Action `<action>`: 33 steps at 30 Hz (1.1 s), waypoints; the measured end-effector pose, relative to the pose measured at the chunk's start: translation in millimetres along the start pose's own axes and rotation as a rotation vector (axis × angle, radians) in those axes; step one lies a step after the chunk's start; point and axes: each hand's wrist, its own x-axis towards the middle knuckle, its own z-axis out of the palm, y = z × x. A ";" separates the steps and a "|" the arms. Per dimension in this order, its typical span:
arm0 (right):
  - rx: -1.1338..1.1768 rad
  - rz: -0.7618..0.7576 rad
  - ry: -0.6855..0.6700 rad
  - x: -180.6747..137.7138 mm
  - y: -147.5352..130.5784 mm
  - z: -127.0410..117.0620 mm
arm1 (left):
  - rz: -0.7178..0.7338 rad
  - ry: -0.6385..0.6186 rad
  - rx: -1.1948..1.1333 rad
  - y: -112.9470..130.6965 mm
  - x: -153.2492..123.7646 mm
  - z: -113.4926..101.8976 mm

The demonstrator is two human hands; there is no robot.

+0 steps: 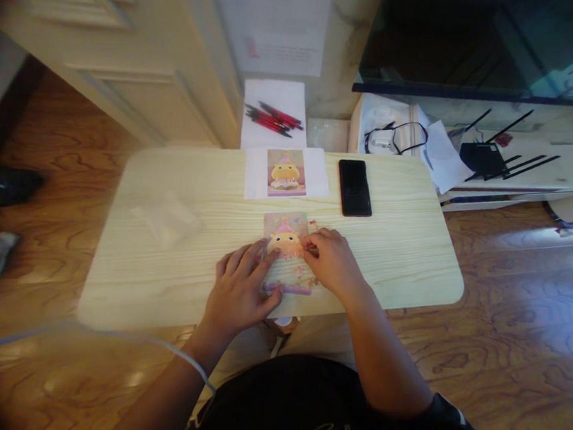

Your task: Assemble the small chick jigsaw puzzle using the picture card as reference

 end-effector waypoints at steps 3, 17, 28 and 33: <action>-0.003 0.004 0.000 0.5 -0.4 0.1 | 0.003 -0.001 -0.005 -0.2 0.1 -0.3; -0.079 0.015 -0.018 2.8 -10.7 -1.6 | 0.040 0.007 -0.056 -4.6 -3.4 3.2; -0.090 0.030 -0.024 2.1 -11.5 -1.9 | 0.054 0.018 -0.074 -5.6 -3.5 2.4; -0.140 0.019 -0.015 6.0 -22.2 -2.5 | 0.051 0.006 -0.046 -4.8 -3.6 1.9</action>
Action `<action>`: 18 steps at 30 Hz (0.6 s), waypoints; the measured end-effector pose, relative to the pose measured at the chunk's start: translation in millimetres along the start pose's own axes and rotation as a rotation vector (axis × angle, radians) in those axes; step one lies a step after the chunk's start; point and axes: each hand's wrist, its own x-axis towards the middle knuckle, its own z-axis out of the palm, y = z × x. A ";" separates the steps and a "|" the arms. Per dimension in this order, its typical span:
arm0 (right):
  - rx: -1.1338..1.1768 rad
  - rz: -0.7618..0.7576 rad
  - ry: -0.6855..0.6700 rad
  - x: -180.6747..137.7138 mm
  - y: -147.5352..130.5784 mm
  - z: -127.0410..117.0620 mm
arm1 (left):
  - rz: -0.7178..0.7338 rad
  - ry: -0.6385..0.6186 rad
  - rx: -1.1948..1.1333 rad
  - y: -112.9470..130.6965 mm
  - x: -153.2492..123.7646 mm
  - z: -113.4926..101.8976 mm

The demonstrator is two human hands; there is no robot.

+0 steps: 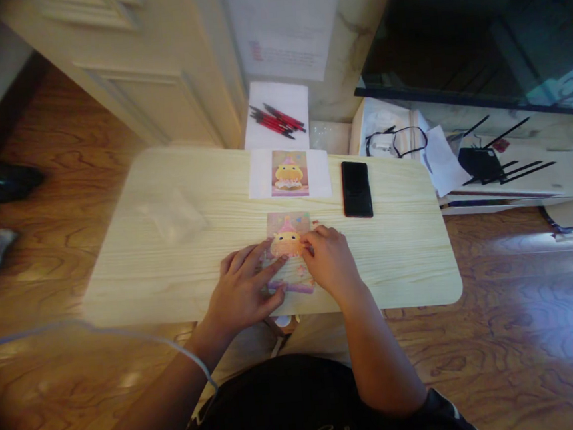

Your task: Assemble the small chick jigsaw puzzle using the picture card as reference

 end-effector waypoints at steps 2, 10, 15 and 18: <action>0.003 -0.019 0.005 3.4 -9.5 1.0 | 0.000 0.002 0.007 0.5 0.2 -0.2; 0.023 -0.119 -0.084 15.9 -36.0 16.9 | -0.014 -0.005 0.006 3.0 1.9 -1.9; 0.027 -0.120 -0.068 18.9 -35.0 21.1 | -0.017 -0.002 -0.032 3.1 2.9 -1.8; 0.042 -0.127 -0.071 19.4 -34.9 21.5 | -0.014 0.000 -0.037 2.9 2.9 -1.1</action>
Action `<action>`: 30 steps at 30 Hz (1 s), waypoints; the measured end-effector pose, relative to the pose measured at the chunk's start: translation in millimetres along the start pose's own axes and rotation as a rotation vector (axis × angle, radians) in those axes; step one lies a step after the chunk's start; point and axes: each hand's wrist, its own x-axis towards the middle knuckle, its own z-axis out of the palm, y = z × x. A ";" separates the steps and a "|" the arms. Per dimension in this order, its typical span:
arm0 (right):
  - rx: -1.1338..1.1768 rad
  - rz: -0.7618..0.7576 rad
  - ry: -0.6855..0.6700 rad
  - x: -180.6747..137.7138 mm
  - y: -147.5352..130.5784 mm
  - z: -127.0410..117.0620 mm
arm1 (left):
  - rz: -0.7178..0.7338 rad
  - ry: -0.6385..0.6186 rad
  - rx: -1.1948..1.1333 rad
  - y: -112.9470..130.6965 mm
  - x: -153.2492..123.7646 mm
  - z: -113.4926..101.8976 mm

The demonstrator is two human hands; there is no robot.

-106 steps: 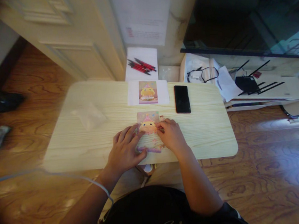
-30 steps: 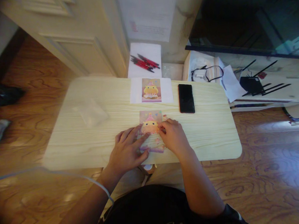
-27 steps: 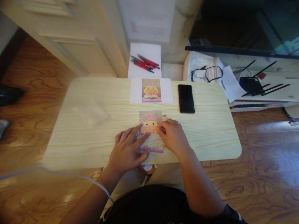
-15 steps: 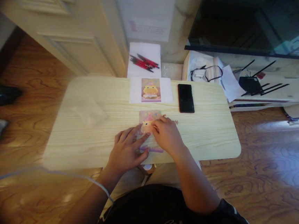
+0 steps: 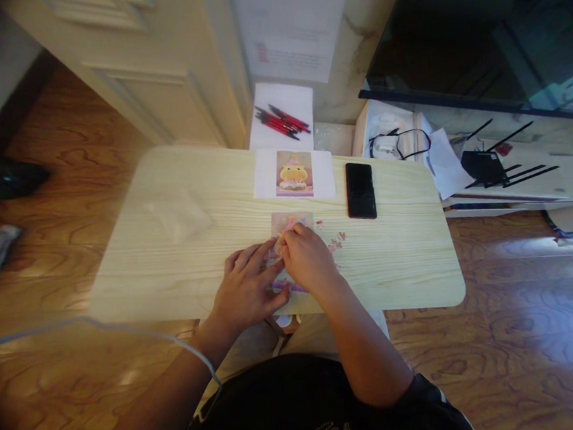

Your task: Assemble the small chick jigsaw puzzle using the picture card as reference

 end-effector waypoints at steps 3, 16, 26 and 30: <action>0.028 0.015 0.015 -0.6 0.4 -0.6 | -0.003 -0.001 0.003 -0.3 -0.4 0.3; 0.050 0.068 0.035 7.3 6.0 0.3 | 0.007 -0.008 0.013 -1.6 -1.4 0.7; 0.110 0.058 0.055 7.5 13.2 3.7 | -0.073 0.060 -0.008 -1.1 -3.7 1.7; 0.148 0.030 0.071 6.9 18.1 4.6 | -0.118 0.102 -0.053 -0.1 -1.6 2.5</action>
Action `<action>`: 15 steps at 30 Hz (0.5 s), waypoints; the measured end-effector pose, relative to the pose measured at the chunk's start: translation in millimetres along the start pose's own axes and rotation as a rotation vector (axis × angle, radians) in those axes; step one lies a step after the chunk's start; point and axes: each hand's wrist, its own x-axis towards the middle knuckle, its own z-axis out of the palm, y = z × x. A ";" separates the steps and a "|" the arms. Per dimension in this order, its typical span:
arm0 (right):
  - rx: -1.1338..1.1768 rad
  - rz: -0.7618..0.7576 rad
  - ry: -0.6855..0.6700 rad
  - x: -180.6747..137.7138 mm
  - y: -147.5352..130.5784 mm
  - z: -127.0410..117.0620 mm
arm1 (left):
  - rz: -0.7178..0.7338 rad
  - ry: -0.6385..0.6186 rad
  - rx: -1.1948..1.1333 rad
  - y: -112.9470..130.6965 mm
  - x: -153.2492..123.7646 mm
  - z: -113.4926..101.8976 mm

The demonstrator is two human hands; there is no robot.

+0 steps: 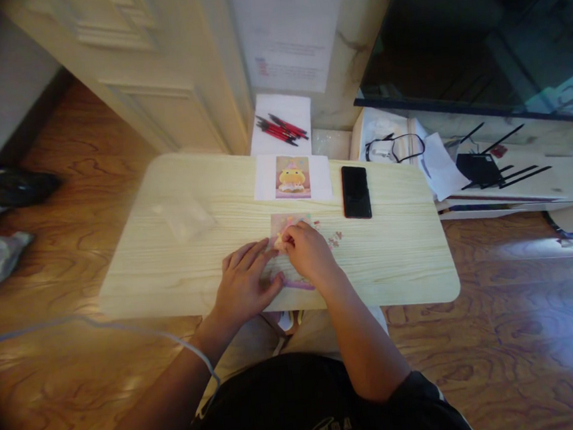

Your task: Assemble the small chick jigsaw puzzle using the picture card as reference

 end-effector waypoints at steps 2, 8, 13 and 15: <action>0.027 -0.014 -0.004 -0.2 2.1 -0.2 | -0.039 0.005 -0.067 2.5 2.9 -1.0; 0.052 -0.016 0.034 -3.9 0.8 -4.4 | -0.254 0.037 -0.457 4.6 10.3 -4.0; -0.040 -0.078 0.037 -14.0 -1.1 -12.8 | -0.458 0.081 -0.806 -7.6 18.1 -3.3; -0.050 -0.090 0.025 -17.1 0.2 -14.2 | -0.516 0.079 -0.945 -9.6 23.2 -3.9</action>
